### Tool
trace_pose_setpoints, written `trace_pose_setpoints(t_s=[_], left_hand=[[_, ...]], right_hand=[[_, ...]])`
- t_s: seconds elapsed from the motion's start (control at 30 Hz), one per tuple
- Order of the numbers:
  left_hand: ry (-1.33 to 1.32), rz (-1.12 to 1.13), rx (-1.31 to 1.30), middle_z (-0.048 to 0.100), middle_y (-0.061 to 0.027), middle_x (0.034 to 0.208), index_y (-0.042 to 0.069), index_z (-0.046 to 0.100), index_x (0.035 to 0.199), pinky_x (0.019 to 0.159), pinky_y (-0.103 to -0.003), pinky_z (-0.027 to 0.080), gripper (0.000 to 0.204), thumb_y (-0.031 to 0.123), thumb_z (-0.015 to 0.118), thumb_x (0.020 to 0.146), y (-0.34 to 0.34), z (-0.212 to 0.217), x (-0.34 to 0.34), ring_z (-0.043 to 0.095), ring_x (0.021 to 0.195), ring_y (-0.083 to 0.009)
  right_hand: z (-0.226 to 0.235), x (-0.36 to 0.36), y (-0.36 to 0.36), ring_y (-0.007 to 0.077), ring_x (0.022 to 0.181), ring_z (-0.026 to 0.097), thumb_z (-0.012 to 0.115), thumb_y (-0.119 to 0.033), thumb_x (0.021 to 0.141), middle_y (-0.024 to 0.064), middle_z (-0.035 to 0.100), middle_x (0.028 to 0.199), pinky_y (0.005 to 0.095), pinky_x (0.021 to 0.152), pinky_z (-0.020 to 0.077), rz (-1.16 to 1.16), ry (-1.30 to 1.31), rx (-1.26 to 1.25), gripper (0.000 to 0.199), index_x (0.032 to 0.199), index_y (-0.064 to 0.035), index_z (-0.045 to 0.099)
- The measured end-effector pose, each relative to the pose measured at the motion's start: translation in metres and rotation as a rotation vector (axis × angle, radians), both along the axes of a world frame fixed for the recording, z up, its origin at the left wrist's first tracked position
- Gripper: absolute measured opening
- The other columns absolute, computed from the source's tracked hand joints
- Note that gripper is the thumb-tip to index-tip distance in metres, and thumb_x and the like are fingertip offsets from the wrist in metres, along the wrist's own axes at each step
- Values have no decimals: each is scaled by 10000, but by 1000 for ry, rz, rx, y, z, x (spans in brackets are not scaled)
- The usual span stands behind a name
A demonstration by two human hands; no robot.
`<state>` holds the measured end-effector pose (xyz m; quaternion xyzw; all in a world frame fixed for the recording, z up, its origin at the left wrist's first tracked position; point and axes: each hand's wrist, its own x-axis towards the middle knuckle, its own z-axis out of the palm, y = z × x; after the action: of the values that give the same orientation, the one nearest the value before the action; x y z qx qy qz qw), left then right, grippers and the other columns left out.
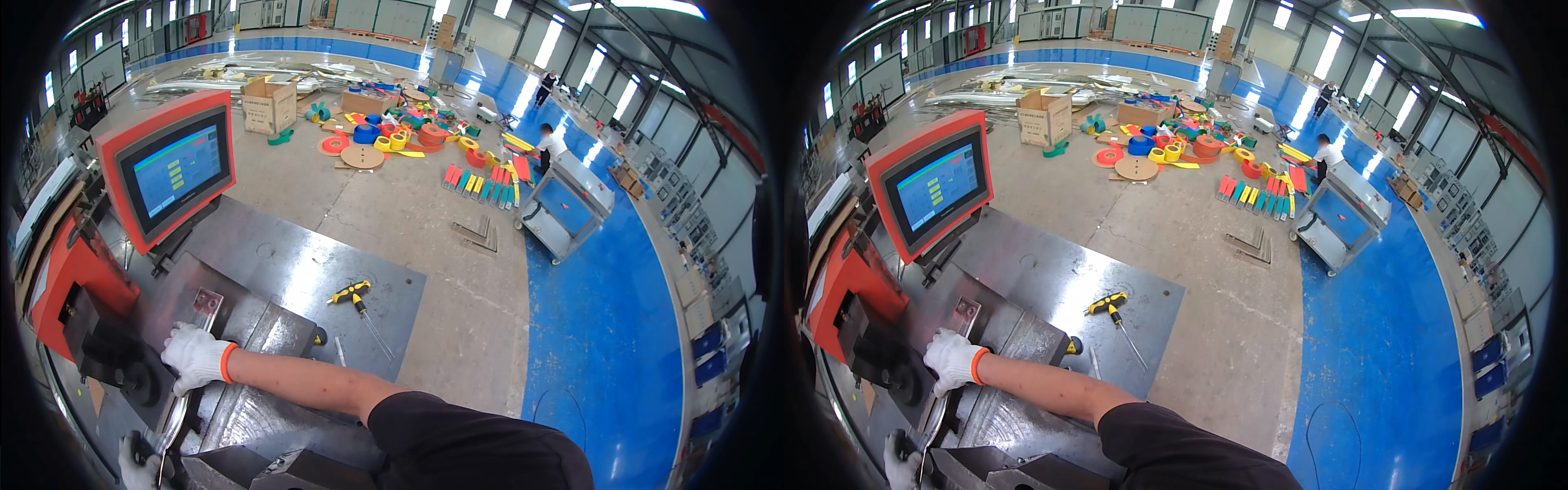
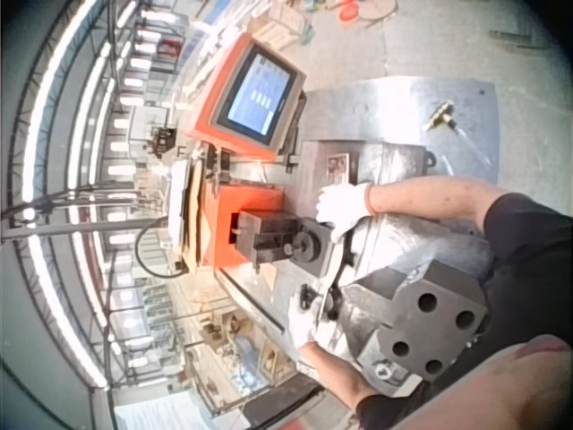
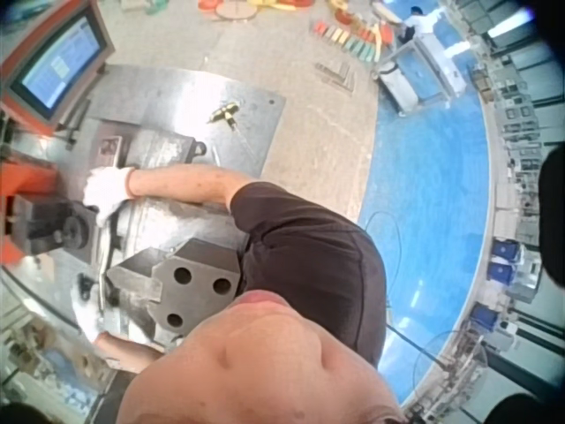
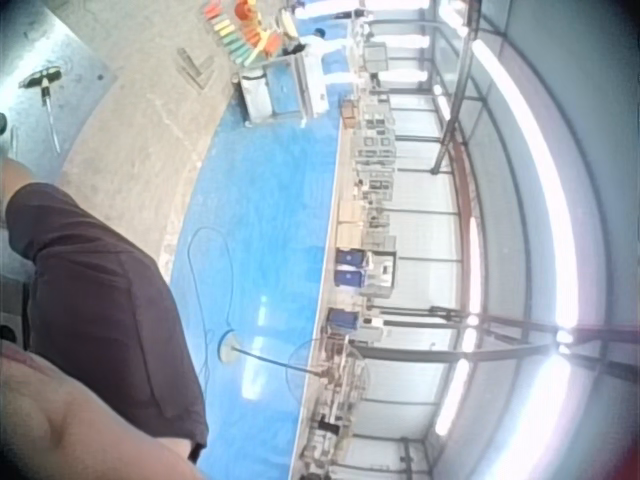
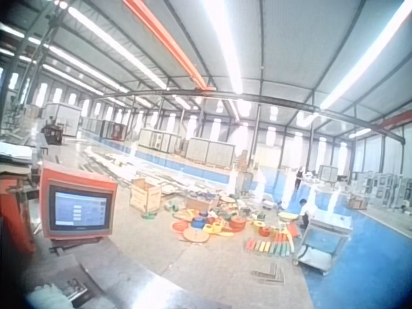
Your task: The person bends a metal strip using a press machine, then removes it and uses a hammer to further shape it on the floor. The person then carries the shaped metal piece to another area.
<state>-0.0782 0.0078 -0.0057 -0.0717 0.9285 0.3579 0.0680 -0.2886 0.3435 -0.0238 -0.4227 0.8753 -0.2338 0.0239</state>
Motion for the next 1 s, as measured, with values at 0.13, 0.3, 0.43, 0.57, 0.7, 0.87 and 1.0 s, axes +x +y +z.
trace_pose_setpoints(t_s=[0.13,0.3,0.43,0.57,0.7,0.87,1.0], left_hand=[[-77,-104,-103,658,-183,1400,-9,449,1624,1078,-378,508,757,36,743,929,-22,3,24,638,1247,-271],[-112,-216,-448,598,-322,1499,-7,408,1643,1133,-413,491,908,178,808,849,32,24,8,612,1383,-374],[-18,-51,-532,644,-299,1400,-77,536,1488,1085,-497,512,875,314,870,780,29,-11,-5,634,1255,-493],[366,-171,-641,691,-245,1117,2,633,1285,832,-538,532,698,409,858,764,-1,-8,11,664,971,-489],[195,-250,-680,675,-203,1062,46,616,1285,829,-527,543,567,236,788,779,-10,-2,3,673,967,-456],[69,-81,-646,683,-197,1111,24,610,1305,924,-490,559,627,128,791,714,-47,11,52,684,1076,-422],[71,3,-685,683,-197,1164,22,617,1291,1010,-487,537,535,85,790,788,-87,2,94,656,1156,-417]], right_hand=[[-1,4,0,354,1184,669,864,-601,692,169,760,1117,448,1146,449,-32,22,24,679,1046,-24,808],[9,12,1,358,1212,667,847,-611,704,194,726,1168,484,1229,390,-63,-2,111,777,1169,4,748],[11,11,3,387,1196,659,838,-601,721,220,714,1151,515,1203,406,-81,82,49,845,1250,37,673],[11,10,-25,445,1173,631,805,-532,767,287,655,1247,554,1093,452,61,107,18,865,1387,30,584],[12,14,-5,429,1308,597,821,-554,798,239,651,1399,540,1181,414,24,66,95,987,1569,-28,500],[20,19,-18,403,1370,591,919,-550,728,242,658,1422,488,1161,482,-70,32,163,1069,1584,-71,495],[18,13,-21,410,1394,581,944,-504,715,259,642,1446,486,1194,463,-60,-110,95,1093,1608,-86,474]])
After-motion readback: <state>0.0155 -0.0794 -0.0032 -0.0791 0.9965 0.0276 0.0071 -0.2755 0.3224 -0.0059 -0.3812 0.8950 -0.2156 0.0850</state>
